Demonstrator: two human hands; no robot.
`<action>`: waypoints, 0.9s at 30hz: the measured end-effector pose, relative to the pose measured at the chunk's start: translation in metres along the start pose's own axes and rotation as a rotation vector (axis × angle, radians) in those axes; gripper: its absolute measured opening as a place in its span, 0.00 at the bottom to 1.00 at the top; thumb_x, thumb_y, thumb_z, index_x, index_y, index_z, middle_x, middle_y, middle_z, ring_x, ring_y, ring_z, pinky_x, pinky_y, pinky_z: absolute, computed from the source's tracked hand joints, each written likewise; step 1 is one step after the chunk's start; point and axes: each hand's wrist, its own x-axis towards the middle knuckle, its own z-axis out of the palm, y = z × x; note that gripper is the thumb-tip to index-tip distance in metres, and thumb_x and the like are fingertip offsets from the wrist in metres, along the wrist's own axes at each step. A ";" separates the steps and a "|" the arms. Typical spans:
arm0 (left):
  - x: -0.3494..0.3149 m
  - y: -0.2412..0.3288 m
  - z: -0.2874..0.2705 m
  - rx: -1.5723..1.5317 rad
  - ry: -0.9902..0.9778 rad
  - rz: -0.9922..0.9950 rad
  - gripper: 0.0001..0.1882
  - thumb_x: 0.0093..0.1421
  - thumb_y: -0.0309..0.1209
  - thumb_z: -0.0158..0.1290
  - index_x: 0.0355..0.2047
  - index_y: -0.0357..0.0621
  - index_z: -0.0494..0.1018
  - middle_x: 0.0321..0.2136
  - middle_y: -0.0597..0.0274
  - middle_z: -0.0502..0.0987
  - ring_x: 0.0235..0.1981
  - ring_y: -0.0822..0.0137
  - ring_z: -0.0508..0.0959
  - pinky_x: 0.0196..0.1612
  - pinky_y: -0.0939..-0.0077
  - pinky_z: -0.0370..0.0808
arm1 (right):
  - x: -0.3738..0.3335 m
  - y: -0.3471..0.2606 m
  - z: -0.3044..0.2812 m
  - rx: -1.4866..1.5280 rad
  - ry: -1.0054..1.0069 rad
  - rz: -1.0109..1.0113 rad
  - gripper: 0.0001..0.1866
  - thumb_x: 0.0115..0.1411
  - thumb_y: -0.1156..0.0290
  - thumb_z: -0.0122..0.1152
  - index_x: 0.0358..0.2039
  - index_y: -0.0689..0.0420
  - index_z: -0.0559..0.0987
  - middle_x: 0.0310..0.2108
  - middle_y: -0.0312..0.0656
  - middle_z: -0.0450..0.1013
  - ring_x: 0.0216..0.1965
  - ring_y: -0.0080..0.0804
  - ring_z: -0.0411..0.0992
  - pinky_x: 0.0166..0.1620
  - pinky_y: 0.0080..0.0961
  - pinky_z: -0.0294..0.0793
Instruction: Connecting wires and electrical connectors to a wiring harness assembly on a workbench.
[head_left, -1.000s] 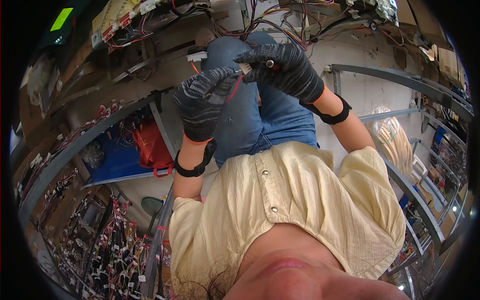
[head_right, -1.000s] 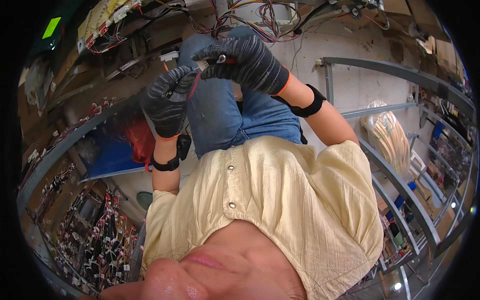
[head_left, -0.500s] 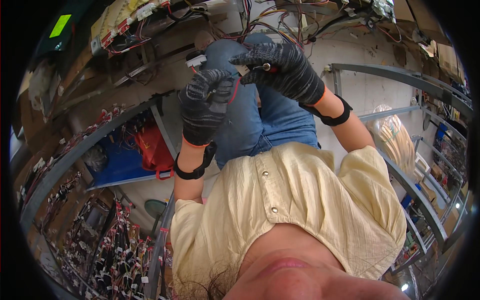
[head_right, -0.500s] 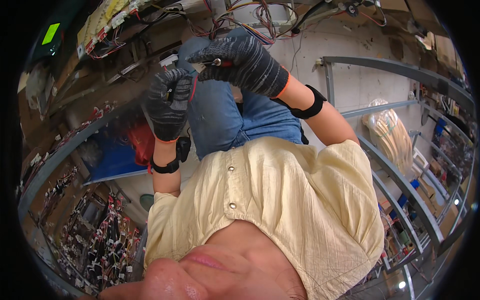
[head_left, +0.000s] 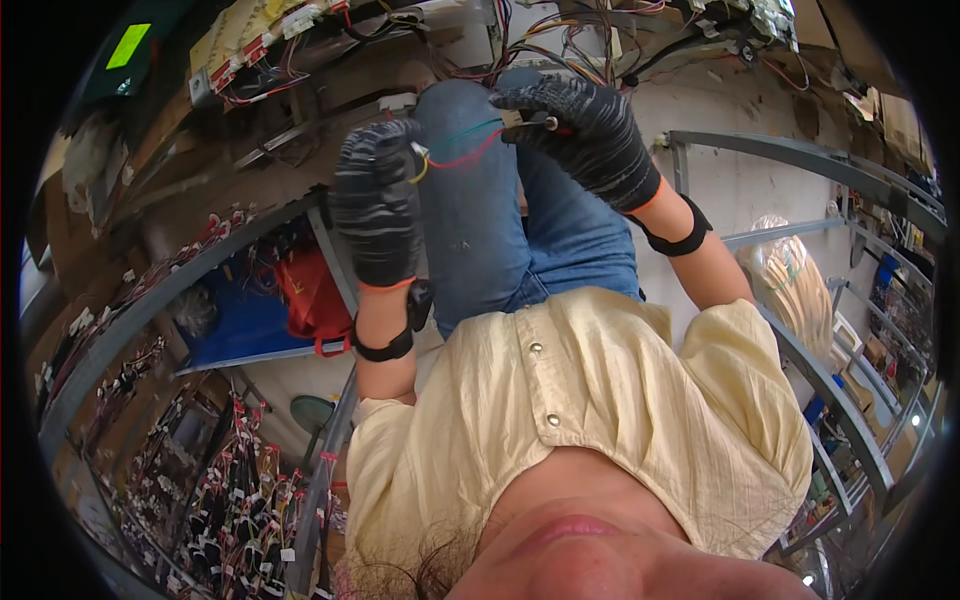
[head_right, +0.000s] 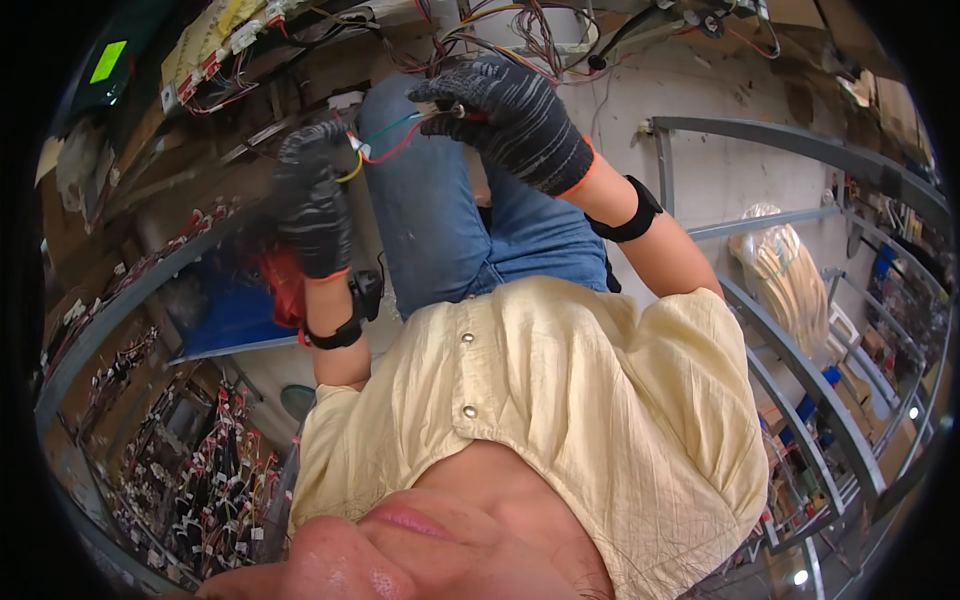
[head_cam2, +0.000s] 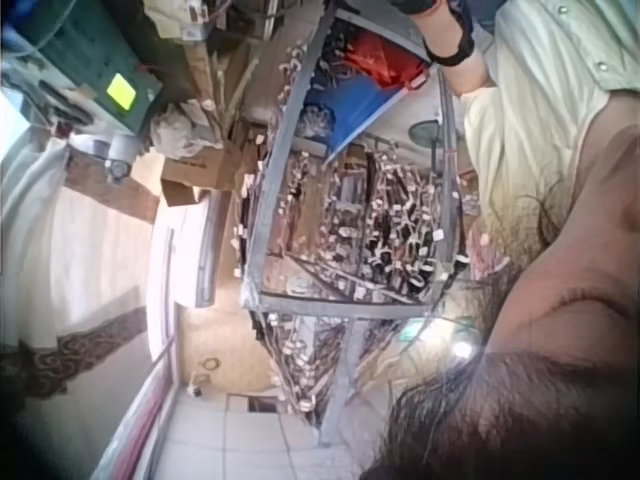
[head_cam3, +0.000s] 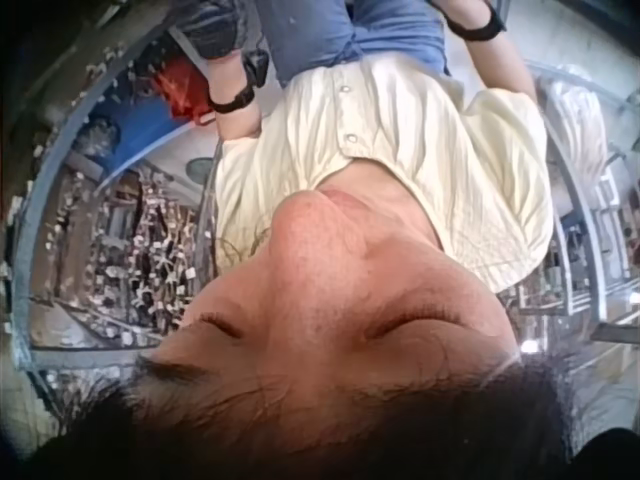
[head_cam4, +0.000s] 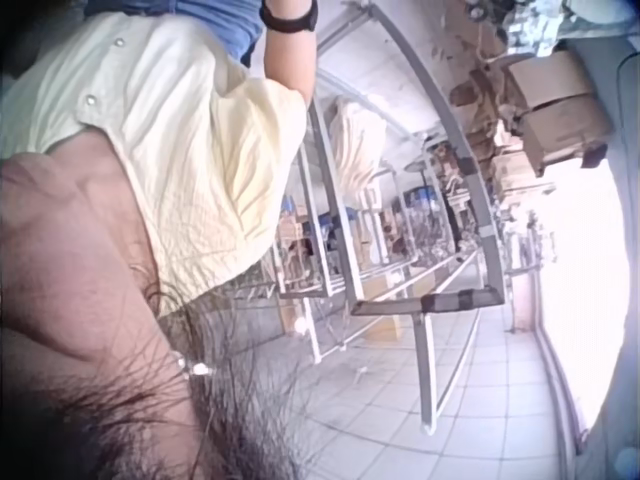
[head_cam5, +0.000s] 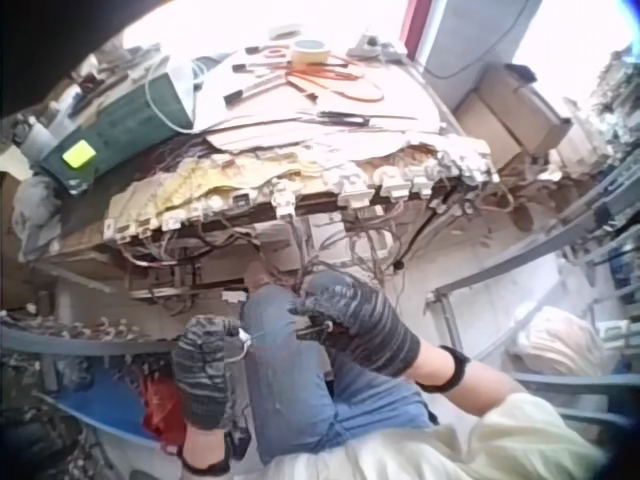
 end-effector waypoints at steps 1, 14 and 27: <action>0.000 0.003 -0.005 -0.407 -0.096 -0.292 0.10 0.62 0.30 0.46 0.37 0.36 0.74 0.33 0.59 0.77 0.31 0.70 0.76 0.39 0.75 0.72 | -0.001 0.000 -0.001 0.000 0.002 0.003 0.18 0.45 0.70 0.69 0.40 0.53 0.79 0.31 0.38 0.76 0.30 0.28 0.72 0.36 0.23 0.72; 0.009 0.025 -0.011 -0.533 -0.146 -0.474 0.09 0.60 0.23 0.49 0.40 0.35 0.74 0.34 0.59 0.78 0.33 0.71 0.77 0.40 0.78 0.75 | -0.002 -0.007 -0.008 0.178 -0.017 0.054 0.19 0.45 0.72 0.70 0.41 0.52 0.78 0.32 0.37 0.75 0.31 0.26 0.71 0.37 0.22 0.72; 0.038 0.052 -0.001 0.231 -0.197 0.304 0.08 0.47 0.22 0.60 0.30 0.42 0.77 0.27 0.59 0.77 0.29 0.61 0.77 0.35 0.72 0.74 | 0.005 -0.010 -0.011 0.269 -0.066 0.075 0.19 0.46 0.77 0.68 0.41 0.55 0.78 0.39 0.39 0.75 0.40 0.29 0.73 0.45 0.24 0.73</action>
